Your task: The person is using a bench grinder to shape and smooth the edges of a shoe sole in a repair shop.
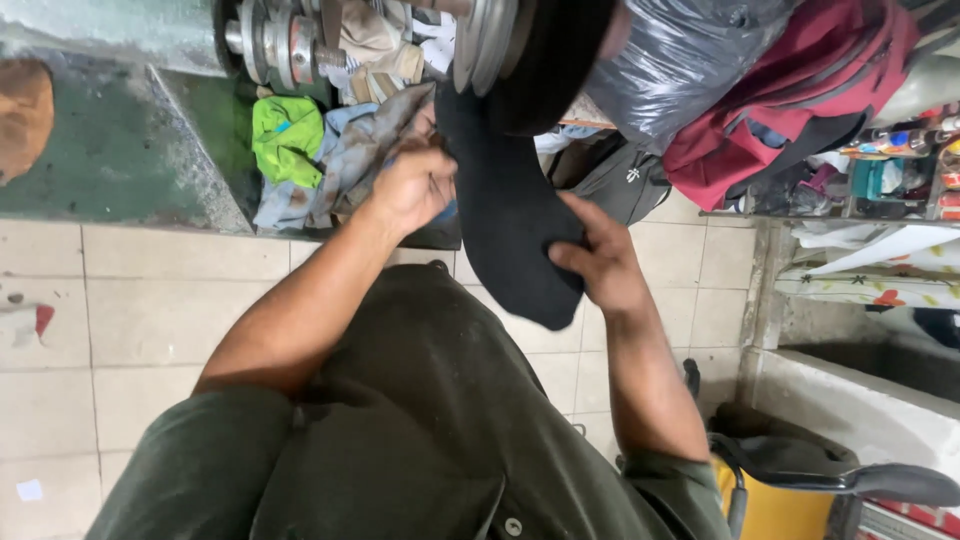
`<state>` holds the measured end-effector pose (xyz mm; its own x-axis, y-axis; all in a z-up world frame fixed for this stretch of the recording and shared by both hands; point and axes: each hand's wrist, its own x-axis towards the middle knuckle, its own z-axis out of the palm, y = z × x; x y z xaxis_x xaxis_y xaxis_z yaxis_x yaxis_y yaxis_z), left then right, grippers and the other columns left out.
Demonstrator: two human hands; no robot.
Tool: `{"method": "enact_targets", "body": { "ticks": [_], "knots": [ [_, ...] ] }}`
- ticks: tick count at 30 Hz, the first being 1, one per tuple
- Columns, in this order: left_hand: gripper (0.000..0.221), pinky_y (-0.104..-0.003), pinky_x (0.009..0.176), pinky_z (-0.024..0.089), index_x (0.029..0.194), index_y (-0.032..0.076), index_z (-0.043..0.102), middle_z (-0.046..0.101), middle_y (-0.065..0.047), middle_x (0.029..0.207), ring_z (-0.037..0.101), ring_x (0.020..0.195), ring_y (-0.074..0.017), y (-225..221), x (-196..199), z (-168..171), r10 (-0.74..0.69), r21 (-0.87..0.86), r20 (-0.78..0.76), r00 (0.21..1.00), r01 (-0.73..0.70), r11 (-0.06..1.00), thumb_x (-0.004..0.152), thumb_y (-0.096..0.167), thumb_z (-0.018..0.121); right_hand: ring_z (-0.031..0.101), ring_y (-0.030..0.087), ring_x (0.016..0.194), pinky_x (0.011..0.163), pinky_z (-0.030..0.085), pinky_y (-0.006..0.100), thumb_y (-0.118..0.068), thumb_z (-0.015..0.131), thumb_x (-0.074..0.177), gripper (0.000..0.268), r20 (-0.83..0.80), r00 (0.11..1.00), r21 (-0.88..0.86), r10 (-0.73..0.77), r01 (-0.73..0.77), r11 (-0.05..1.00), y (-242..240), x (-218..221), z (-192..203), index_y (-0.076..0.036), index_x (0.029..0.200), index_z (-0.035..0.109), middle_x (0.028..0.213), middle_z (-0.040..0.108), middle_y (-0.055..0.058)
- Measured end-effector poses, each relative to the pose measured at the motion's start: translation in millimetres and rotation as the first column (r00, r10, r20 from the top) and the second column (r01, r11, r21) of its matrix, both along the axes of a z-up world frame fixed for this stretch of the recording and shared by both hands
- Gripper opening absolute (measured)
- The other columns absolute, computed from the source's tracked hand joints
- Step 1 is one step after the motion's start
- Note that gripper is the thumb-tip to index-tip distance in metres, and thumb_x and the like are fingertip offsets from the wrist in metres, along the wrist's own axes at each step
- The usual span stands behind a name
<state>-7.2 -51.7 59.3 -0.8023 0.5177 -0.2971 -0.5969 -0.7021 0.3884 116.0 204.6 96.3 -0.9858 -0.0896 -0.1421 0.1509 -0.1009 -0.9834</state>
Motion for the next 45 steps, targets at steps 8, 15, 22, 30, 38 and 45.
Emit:
{"method": "enact_targets", "body": {
  "ticks": [8, 15, 22, 30, 38, 45],
  "knots": [
    [0.066, -0.044, 0.081, 0.065, 0.126, 0.007, 0.054, 0.068, -0.011, 0.102, 0.074, 0.091, -0.0315, 10.1, -27.5, -39.6, 0.096, -0.027, -0.114, 0.989, -0.1, 0.995, 0.067, -0.02, 0.055, 0.066, 0.027, 0.109, 0.084, 0.061, 0.046, 0.012, 0.075, 0.078, 0.067, 0.017, 1.0, 0.062, -0.003, 0.002, 0.998, -5.6, -9.3, 3.3, 0.001, 0.141, 0.056, 0.12, 0.068, 0.023],
    [0.099, -0.055, 0.071, 0.069, 0.157, 0.02, 0.029, 0.063, -0.011, 0.12, 0.072, 0.096, -0.0344, 28.8, 49.0, -15.2, -0.05, 0.109, -0.16, 0.986, 0.068, 0.992, 0.072, -0.025, 0.053, 0.074, 0.039, 0.096, 0.072, 0.065, 0.048, 0.022, 0.078, 0.064, 0.068, 0.096, 0.989, -0.029, -0.113, 0.117, 0.993, 18.5, 81.6, 8.1, 0.009, 0.129, 0.062, 0.105, 0.072, 0.031],
    [0.06, -0.053, 0.078, 0.064, 0.131, 0.01, 0.062, 0.071, -0.017, 0.108, 0.072, 0.091, -0.037, 70.9, 7.4, -67.4, -0.025, 0.225, 0.048, 0.999, 0.014, 0.974, 0.072, -0.001, 0.065, 0.072, 0.031, 0.104, 0.083, 0.064, 0.041, 0.008, 0.075, 0.077, 0.061, 0.001, 0.948, -0.325, -0.318, 0.301, 0.896, -39.8, -8.0, 8.5, 0.002, 0.135, 0.059, 0.116, 0.07, 0.02],
    [0.044, -0.052, 0.08, 0.063, 0.113, 0.005, 0.073, 0.075, -0.021, 0.098, 0.076, 0.083, -0.0372, 86.5, -3.2, -83.1, -0.056, 0.228, 0.203, 0.978, 0.008, 0.974, 0.07, 0.009, 0.069, 0.075, 0.032, 0.092, 0.077, 0.066, 0.041, 0.007, 0.067, 0.084, 0.046, 0.108, 0.933, -0.424, -0.344, 0.356, 0.833, -58.1, -41.6, 13.8, -0.001, 0.129, 0.063, 0.106, 0.072, 0.017],
    [0.051, -0.036, 0.103, 0.048, 0.111, 0.013, 0.071, 0.072, -0.011, 0.119, 0.066, 0.115, -0.0277, 26.3, 5.7, 17.5, -0.111, 0.558, 0.117, 0.987, 0.027, 0.829, 0.084, 0.056, 0.071, 0.063, 0.03, 0.122, 0.105, 0.053, 0.039, -0.01, 0.082, 0.084, 0.073, 0.098, 0.985, -0.324, -0.14, 0.165, 0.932, -32.6, 44.9, 22.8, 0.001, 0.148, 0.049, 0.135, 0.064, 0.017],
    [0.098, -0.041, 0.115, 0.035, 0.163, 0.008, 0.019, 0.01, -0.018, 0.171, 0.029, 0.151, -0.0351, 120.4, -59.1, -153.3, 0.657, -0.136, -0.037, 0.753, -0.655, 0.743, 0.073, -0.002, 0.057, 0.062, 0.03, 0.126, 0.112, 0.049, 0.038, -0.008, 0.081, 0.083, 0.068, 0.131, 0.959, -0.458, -0.251, 0.283, 0.843, -69.3, 5.8, 15.9, -0.001, 0.146, 0.053, 0.139, 0.064, 0.017]
  ]
}}
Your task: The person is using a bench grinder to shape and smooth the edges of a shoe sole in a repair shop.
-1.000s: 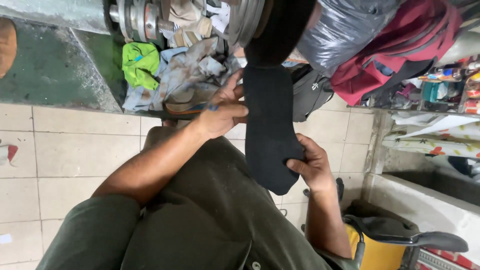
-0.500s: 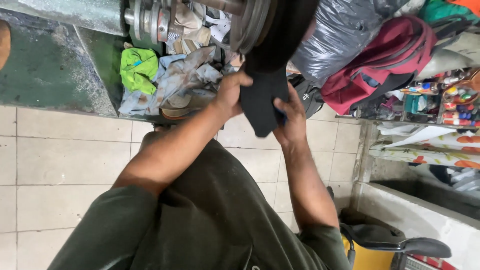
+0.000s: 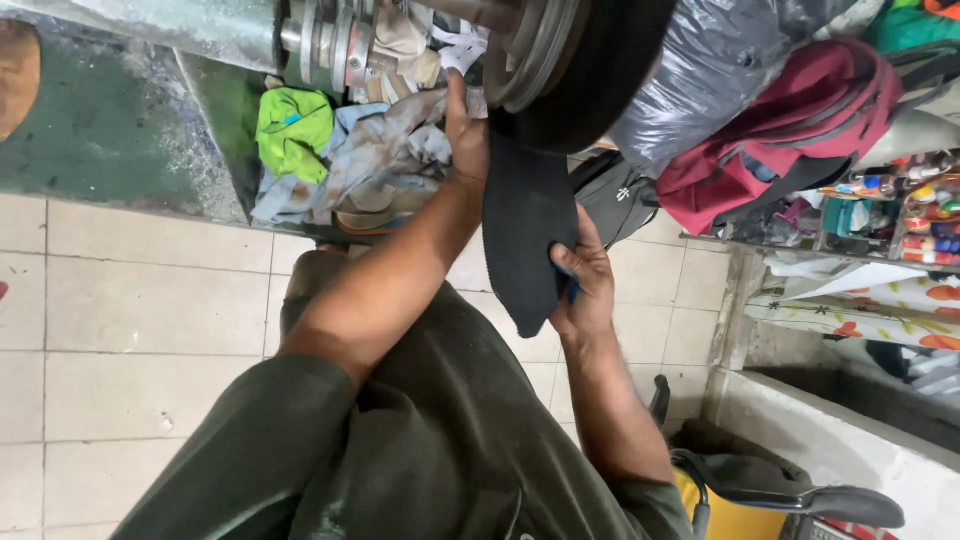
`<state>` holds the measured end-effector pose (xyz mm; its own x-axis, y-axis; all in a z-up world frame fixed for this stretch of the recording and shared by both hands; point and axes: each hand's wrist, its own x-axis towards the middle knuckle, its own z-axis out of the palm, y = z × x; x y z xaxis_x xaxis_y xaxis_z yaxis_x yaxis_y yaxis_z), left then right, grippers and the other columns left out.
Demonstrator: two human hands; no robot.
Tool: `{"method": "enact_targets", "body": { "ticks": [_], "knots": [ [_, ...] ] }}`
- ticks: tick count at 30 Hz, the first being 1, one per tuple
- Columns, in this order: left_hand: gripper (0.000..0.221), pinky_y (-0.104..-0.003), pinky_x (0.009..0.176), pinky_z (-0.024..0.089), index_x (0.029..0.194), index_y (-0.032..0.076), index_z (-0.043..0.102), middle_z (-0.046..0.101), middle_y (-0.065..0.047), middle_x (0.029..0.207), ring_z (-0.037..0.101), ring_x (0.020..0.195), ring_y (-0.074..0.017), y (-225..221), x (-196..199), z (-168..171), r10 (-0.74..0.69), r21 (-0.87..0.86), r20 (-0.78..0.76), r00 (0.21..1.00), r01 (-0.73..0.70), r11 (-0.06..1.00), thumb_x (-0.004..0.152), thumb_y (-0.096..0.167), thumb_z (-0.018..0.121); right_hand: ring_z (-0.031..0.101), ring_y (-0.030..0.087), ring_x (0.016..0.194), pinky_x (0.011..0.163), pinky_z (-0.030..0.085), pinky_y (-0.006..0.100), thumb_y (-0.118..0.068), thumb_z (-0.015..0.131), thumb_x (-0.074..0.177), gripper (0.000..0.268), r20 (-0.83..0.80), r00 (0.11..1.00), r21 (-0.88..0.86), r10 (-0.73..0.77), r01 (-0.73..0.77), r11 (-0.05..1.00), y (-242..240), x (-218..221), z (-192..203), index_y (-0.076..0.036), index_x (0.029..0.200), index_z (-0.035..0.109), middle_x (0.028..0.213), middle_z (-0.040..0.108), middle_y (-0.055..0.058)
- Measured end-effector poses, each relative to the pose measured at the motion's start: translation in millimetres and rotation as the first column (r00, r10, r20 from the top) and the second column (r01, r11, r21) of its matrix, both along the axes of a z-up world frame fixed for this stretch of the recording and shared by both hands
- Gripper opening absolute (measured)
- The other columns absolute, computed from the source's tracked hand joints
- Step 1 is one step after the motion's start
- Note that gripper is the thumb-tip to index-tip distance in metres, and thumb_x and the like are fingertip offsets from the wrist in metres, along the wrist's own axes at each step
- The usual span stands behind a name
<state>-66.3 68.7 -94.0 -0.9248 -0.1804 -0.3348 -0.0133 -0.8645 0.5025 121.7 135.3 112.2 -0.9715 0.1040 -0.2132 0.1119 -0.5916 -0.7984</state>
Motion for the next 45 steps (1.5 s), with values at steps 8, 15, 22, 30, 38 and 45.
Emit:
{"method": "enact_targets", "body": {
  "ticks": [8, 15, 22, 30, 38, 45],
  "knots": [
    [0.099, -0.061, 0.094, 0.054, 0.129, 0.009, 0.07, 0.072, -0.02, 0.122, 0.068, 0.109, -0.0406, -12.1, 37.8, 116.9, -0.481, 0.667, -0.495, 0.723, 0.672, 0.323, 0.079, 0.092, 0.049, 0.066, 0.034, 0.117, 0.102, 0.056, 0.042, -0.005, 0.078, 0.083, 0.066, 0.216, 0.974, -0.088, -0.068, 0.089, 0.992, 11.8, 35.0, 13.2, -0.003, 0.144, 0.054, 0.133, 0.064, 0.021],
    [0.109, -0.054, 0.117, 0.046, 0.153, 0.007, 0.048, 0.057, -0.022, 0.148, 0.058, 0.135, -0.0388, -23.6, 86.0, 124.9, -0.521, 0.559, -0.603, 0.604, 0.786, 0.264, 0.083, 0.09, 0.042, 0.064, 0.036, 0.12, 0.104, 0.054, 0.044, -0.003, 0.076, 0.084, 0.068, 0.119, 0.989, -0.03, -0.084, 0.088, 0.996, 15.9, 37.9, 14.3, -0.002, 0.147, 0.05, 0.135, 0.063, 0.02],
    [0.075, -0.053, 0.12, 0.042, 0.146, 0.009, 0.056, 0.06, -0.022, 0.141, 0.061, 0.13, -0.0363, -8.4, 67.7, 108.4, -0.378, 0.458, -0.563, 0.735, 0.658, 0.598, 0.101, 0.069, 0.048, 0.073, 0.039, 0.107, 0.09, 0.063, 0.049, 0.007, 0.063, 0.085, 0.046, 0.019, 0.99, -0.093, -0.142, 0.143, 0.985, 8.3, -23.2, -20.1, -0.005, 0.13, 0.064, 0.12, 0.071, 0.024],
    [0.059, -0.057, 0.103, 0.057, 0.155, 0.017, 0.042, 0.062, -0.014, 0.139, 0.066, 0.124, -0.0359, -51.2, 107.4, 127.5, -0.516, 0.343, -0.454, 0.727, 0.677, 0.652, 0.098, 0.01, 0.056, 0.069, 0.045, 0.111, 0.087, 0.062, 0.054, 0.011, 0.066, 0.079, 0.064, 0.046, 0.999, -0.131, 0.025, -0.019, 0.991, 41.9, 62.1, -15.1, -0.003, 0.141, 0.057, 0.127, 0.066, 0.029],
    [0.08, -0.059, 0.086, 0.065, 0.147, 0.014, 0.048, 0.065, -0.018, 0.127, 0.07, 0.11, -0.0419, -47.9, 86.2, 97.9, -0.61, 0.135, -0.395, 0.687, 0.7, 0.701, 0.074, -0.016, 0.058, 0.071, 0.042, 0.108, 0.081, 0.064, 0.051, 0.008, 0.067, 0.078, 0.065, 0.039, 0.993, -0.094, 0.108, -0.104, 0.99, 45.7, 49.9, -19.0, -0.002, 0.142, 0.054, 0.124, 0.067, 0.029],
    [0.093, -0.06, 0.104, 0.059, 0.158, 0.011, 0.035, 0.057, -0.022, 0.142, 0.059, 0.129, -0.0402, -84.4, 96.7, 115.1, -0.513, 0.081, -0.44, 0.737, 0.602, 0.795, 0.071, -0.018, 0.052, 0.068, 0.042, 0.115, 0.09, 0.062, 0.053, 0.013, 0.069, 0.075, 0.064, 0.018, 0.992, 0.13, 0.125, -0.126, 0.983, 69.6, 57.3, -44.5, -0.004, 0.136, 0.06, 0.129, 0.066, 0.027]
  ]
}}
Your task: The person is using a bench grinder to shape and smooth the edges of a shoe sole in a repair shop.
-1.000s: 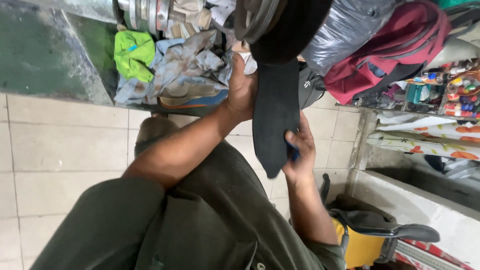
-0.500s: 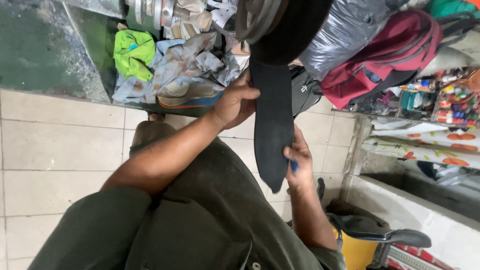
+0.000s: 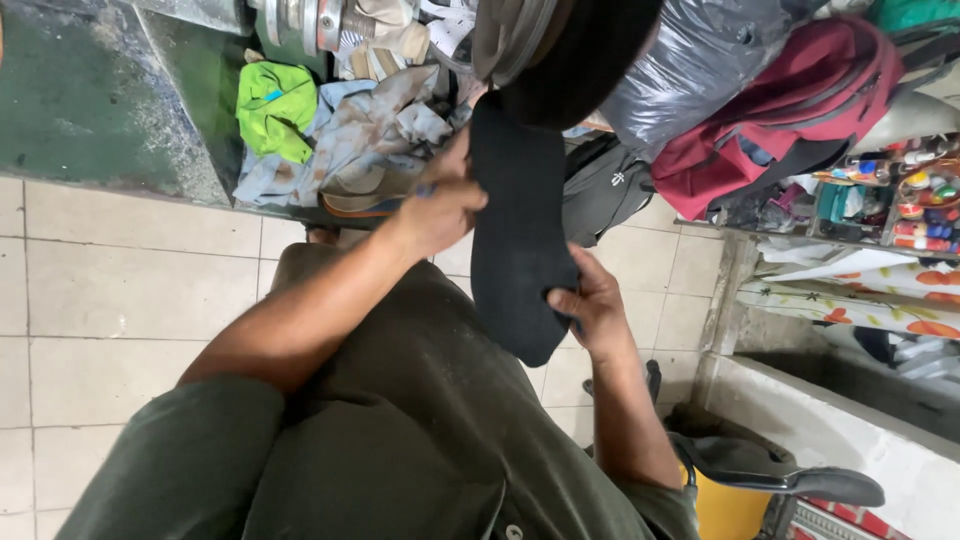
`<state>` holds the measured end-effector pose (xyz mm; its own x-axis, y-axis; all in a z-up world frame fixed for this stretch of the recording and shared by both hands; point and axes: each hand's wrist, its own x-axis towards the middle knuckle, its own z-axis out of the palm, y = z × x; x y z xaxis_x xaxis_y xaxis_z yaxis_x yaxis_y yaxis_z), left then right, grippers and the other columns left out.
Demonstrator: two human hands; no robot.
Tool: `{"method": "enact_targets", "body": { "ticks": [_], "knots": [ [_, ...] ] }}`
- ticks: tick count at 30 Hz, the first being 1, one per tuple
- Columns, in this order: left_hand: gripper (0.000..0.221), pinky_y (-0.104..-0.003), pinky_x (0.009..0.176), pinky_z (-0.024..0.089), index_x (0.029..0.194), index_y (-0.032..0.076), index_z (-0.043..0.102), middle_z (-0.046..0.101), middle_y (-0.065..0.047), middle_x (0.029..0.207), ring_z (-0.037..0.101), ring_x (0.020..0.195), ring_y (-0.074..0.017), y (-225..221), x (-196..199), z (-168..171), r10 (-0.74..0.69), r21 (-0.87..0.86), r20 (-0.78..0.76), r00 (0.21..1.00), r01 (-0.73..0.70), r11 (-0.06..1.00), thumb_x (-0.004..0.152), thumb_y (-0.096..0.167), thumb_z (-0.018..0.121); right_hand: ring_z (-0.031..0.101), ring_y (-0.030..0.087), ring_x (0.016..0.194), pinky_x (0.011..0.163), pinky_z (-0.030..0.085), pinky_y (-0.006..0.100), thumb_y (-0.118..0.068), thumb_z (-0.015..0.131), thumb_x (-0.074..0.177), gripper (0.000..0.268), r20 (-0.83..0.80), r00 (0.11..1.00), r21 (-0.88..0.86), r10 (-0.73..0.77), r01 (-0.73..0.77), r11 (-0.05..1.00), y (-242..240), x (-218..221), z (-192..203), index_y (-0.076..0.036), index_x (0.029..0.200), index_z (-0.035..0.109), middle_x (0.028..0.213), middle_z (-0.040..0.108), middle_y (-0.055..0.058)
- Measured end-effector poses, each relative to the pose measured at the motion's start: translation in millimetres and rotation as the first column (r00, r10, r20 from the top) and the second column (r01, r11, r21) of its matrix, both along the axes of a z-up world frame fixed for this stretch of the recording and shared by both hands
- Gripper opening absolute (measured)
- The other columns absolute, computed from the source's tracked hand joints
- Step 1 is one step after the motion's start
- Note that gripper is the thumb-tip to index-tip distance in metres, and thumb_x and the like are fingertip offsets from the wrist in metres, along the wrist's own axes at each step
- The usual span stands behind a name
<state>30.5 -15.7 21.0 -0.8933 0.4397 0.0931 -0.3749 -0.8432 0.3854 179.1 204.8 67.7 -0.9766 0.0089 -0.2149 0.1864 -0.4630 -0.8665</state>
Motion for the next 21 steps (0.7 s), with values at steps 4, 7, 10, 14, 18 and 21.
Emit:
{"method": "enact_targets", "body": {
  "ticks": [4, 7, 10, 14, 18, 21],
  "knots": [
    [0.101, -0.06, 0.107, 0.052, 0.158, 0.018, 0.039, 0.058, -0.021, 0.141, 0.057, 0.132, -0.0409, -9.9, 11.1, -0.4, -0.029, 0.062, 0.03, 0.999, 0.027, 0.998, 0.068, -0.026, 0.049, 0.067, 0.042, 0.116, 0.088, 0.061, 0.054, 0.02, 0.072, 0.073, 0.066, -0.017, 0.99, 0.243, 0.14, -0.132, 0.961, 7.9, -0.7, 11.8, 0.0, 0.134, 0.062, 0.127, 0.067, 0.029],
    [0.1, -0.06, 0.111, 0.049, 0.159, 0.018, 0.037, 0.058, -0.019, 0.143, 0.056, 0.135, -0.0394, -8.1, 13.8, -4.7, 0.0, 0.048, -0.006, 1.0, 0.0, 0.999, 0.07, -0.027, 0.047, 0.066, 0.041, 0.118, 0.092, 0.059, 0.054, 0.019, 0.071, 0.076, 0.064, -0.037, 0.982, 0.322, 0.187, -0.166, 0.932, 6.8, -5.0, 24.6, 0.0, 0.137, 0.06, 0.128, 0.067, 0.028],
    [0.102, -0.06, 0.113, 0.046, 0.159, 0.018, 0.037, 0.058, -0.019, 0.143, 0.055, 0.135, -0.0388, -6.0, 29.2, -25.0, -0.037, 0.061, 0.018, 0.999, 0.036, 0.997, 0.069, -0.029, 0.046, 0.065, 0.043, 0.119, 0.094, 0.057, 0.056, 0.018, 0.071, 0.078, 0.065, -0.008, 0.974, 0.387, 0.226, -0.205, 0.899, 14.3, 12.2, 29.1, 0.0, 0.139, 0.059, 0.126, 0.067, 0.029],
    [0.1, -0.068, 0.113, 0.042, 0.155, 0.017, 0.041, 0.058, -0.025, 0.14, 0.055, 0.133, -0.0481, -9.5, 25.1, -24.2, -0.016, 0.036, 0.068, 0.998, 0.014, 0.999, 0.066, -0.03, 0.045, 0.06, 0.038, 0.124, 0.101, 0.051, 0.06, 0.018, 0.074, 0.075, 0.067, 0.03, 0.972, 0.48, 0.233, -0.218, 0.85, 19.3, 4.9, 32.3, 0.003, 0.138, 0.058, 0.129, 0.066, 0.028],
    [0.097, -0.065, 0.113, 0.042, 0.153, 0.015, 0.044, 0.059, -0.024, 0.14, 0.056, 0.133, -0.046, -22.0, 9.7, 2.1, -0.008, -0.001, 0.05, 0.999, 0.008, 1.0, 0.067, -0.03, 0.046, 0.053, 0.033, 0.131, 0.108, 0.046, 0.056, 0.014, 0.076, 0.077, 0.069, -0.073, 0.954, 0.604, 0.292, -0.19, 0.774, 5.1, -70.5, 19.4, 0.003, 0.142, 0.055, 0.136, 0.061, 0.029],
    [0.092, -0.062, 0.114, 0.042, 0.15, 0.013, 0.048, 0.061, -0.023, 0.139, 0.057, 0.133, -0.0429, -29.8, 3.3, 18.0, 0.008, -0.043, 0.055, 0.998, -0.005, 0.999, 0.067, -0.029, 0.048, 0.061, 0.031, 0.122, 0.103, 0.05, 0.053, 0.012, 0.07, 0.087, 0.057, -0.109, 0.957, 0.525, 0.269, -0.174, 0.833, -11.2, -97.2, 24.0, -0.002, 0.141, 0.058, 0.128, 0.066, 0.024]
  ]
}}
